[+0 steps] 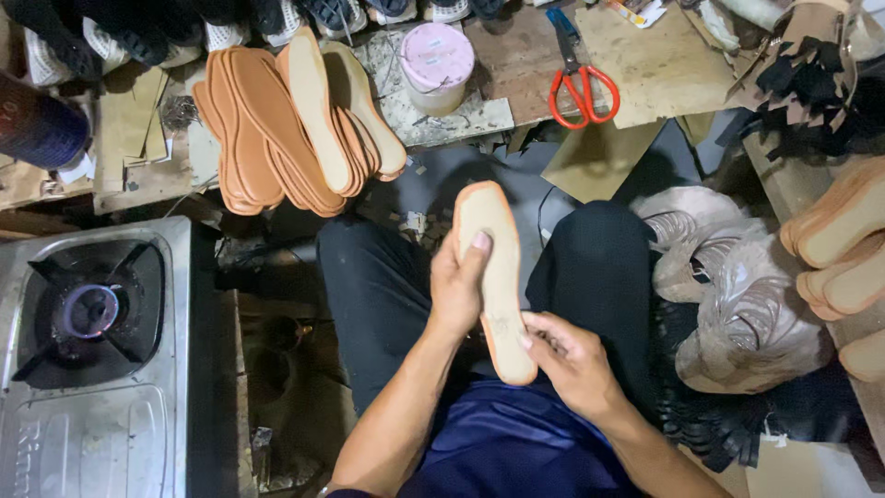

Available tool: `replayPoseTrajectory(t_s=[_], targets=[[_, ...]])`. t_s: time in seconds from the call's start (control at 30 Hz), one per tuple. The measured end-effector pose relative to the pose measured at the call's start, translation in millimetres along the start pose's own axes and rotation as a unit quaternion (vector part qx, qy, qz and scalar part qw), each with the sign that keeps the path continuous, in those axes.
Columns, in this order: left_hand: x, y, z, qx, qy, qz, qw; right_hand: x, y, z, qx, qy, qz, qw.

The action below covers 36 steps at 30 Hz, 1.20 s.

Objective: The person sits on the floor of a shoe workshop and works through a stack of foam insoles, picking up pairs, aligning them edge to edge, and placing matched pairs onto a growing pile on the workbench. They occasionally set finished pairs aside and reach back into the stack for the next pair.

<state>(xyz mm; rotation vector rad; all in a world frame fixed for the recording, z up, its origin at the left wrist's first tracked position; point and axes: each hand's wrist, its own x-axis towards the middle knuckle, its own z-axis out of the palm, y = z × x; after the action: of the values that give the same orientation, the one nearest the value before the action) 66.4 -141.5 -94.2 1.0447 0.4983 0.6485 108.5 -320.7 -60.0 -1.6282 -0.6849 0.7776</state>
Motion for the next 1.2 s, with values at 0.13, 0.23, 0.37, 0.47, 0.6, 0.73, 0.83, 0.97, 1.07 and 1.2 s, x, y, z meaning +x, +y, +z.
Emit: replayPoseTrajectory(t_s=[0.13, 0.23, 0.37, 0.47, 0.6, 0.73, 0.83, 0.97, 1.07, 1.2], targets=[[-10, -12, 7, 0.055, -0.034, -0.016, 0.998, 23, 14, 10, -0.009, 0.075, 0.115, 0.99], [-2, -15, 4, 0.027, 0.01, -0.002, 1.0, 29, 23, 9, -0.003, 0.026, 0.069, 0.997], [24, -8, -11, -0.003, 0.112, 0.019, 0.993, 36, 19, -1, 0.095, -0.068, 0.008, 0.993], [32, -7, -12, 0.016, 0.103, -0.005, 0.995, 44, 17, -5, 0.147, -0.084, 0.033, 0.985], [24, -15, 0, -0.06, 0.082, -0.032, 0.994, 56, 19, -5, 0.048, 0.005, 0.071, 0.996], [11, -18, 3, -0.066, 0.042, -0.043, 0.996, 62, 17, 1, 0.042, 0.052, 0.113, 0.991], [8, -14, -4, -0.006, 0.059, -0.035, 0.998, 59, 17, 4, -0.062, -0.003, 0.134, 0.989], [10, -10, -15, -0.016, 0.108, -0.027, 0.994, 50, 17, -5, 0.04, -0.149, 0.049, 0.987], [13, -6, -22, -0.032, 0.142, -0.016, 0.989, 45, 17, -8, 0.116, -0.236, 0.072, 0.962], [8, -12, -22, 0.005, 0.088, -0.032, 0.996, 47, 22, 1, 0.056, -0.165, 0.12, 0.977]])
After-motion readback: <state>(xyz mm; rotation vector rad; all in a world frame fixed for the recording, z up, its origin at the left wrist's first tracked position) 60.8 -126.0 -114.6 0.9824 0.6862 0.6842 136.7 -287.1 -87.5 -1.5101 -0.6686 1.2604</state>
